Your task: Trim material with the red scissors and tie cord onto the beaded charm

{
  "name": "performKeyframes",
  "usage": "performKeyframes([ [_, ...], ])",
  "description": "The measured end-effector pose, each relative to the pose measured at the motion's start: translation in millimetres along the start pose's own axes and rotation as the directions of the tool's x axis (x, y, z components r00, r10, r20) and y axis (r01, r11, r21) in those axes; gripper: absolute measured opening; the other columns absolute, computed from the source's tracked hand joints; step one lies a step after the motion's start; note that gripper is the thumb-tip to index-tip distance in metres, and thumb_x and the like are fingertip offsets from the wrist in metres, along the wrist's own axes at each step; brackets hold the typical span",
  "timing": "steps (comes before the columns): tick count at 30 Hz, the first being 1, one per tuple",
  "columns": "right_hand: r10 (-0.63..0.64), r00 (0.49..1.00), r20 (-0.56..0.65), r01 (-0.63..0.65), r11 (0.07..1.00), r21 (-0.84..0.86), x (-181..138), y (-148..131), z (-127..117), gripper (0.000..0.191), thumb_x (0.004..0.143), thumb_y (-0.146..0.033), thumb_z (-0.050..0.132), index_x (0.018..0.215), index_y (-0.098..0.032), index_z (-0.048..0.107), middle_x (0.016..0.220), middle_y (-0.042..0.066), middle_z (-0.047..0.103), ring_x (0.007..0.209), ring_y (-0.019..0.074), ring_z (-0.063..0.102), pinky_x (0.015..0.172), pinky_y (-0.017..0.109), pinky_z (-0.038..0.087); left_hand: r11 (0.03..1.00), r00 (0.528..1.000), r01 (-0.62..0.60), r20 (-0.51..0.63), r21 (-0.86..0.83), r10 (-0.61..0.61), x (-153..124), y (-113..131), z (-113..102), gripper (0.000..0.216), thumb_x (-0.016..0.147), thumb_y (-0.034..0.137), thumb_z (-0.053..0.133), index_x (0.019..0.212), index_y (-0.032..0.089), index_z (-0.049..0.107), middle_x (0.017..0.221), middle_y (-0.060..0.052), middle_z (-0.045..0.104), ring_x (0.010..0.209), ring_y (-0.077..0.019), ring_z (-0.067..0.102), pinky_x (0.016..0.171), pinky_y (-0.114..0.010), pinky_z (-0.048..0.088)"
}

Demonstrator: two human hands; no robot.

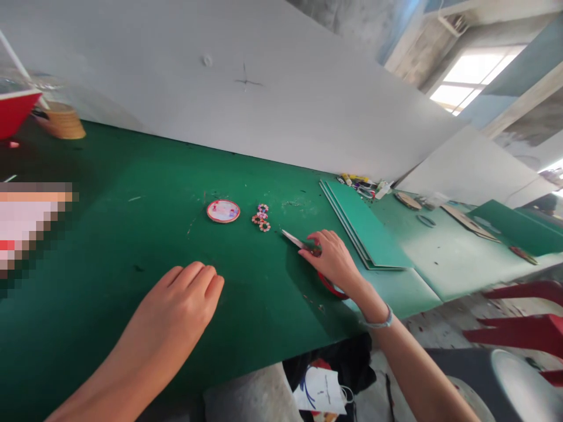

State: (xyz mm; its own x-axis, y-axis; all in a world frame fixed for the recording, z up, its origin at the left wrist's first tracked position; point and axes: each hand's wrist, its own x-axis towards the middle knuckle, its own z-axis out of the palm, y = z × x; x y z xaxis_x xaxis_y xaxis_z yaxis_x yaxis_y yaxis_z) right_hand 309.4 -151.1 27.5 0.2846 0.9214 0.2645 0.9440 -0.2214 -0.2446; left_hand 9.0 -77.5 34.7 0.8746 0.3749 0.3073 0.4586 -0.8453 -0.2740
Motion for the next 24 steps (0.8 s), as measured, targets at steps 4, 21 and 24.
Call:
performKeyframes([
  [4,-0.214,0.974,-0.079,0.223,0.966,0.13,-18,-45,-21,0.04,0.09,-0.041,0.06,0.119,-0.013,0.061,0.111,0.014,0.067,0.107,0.027,0.06,0.092,0.04,0.048,1.0,0.995,-0.029,-0.095,0.002,0.029,-2,4,-6,0.036,0.074,-0.007,0.041,0.08,0.015,0.068,0.082,-0.008,0.066,0.078,-0.0255,0.063,0.065,-0.04,0.05],
  [21,-0.658,0.721,0.215,0.692,0.685,-0.228,-59,-104,-10,0.008,0.096,-0.021,0.053,0.096,-0.013,0.055,0.057,-0.002,0.061,0.044,0.0173,0.057,0.042,0.034,0.015,0.956,0.919,-0.267,-0.332,-0.119,0.215,-7,-17,-11,0.043,0.079,-0.008,0.031,0.083,0.017,0.066,0.086,-0.005,0.07,0.086,-0.0221,0.063,0.081,-0.039,0.051],
  [24,-0.647,0.727,0.231,0.687,0.69,-0.229,-60,-99,-12,0.012,0.098,-0.024,0.05,0.092,-0.015,0.055,0.055,-0.003,0.06,0.042,0.0166,0.055,0.044,0.035,0.013,0.953,0.931,-0.249,-0.315,-0.172,0.186,-11,-20,-7,0.042,0.076,-0.008,0.03,0.082,0.018,0.063,0.086,-0.004,0.068,0.086,-0.0213,0.062,0.079,-0.038,0.051],
])
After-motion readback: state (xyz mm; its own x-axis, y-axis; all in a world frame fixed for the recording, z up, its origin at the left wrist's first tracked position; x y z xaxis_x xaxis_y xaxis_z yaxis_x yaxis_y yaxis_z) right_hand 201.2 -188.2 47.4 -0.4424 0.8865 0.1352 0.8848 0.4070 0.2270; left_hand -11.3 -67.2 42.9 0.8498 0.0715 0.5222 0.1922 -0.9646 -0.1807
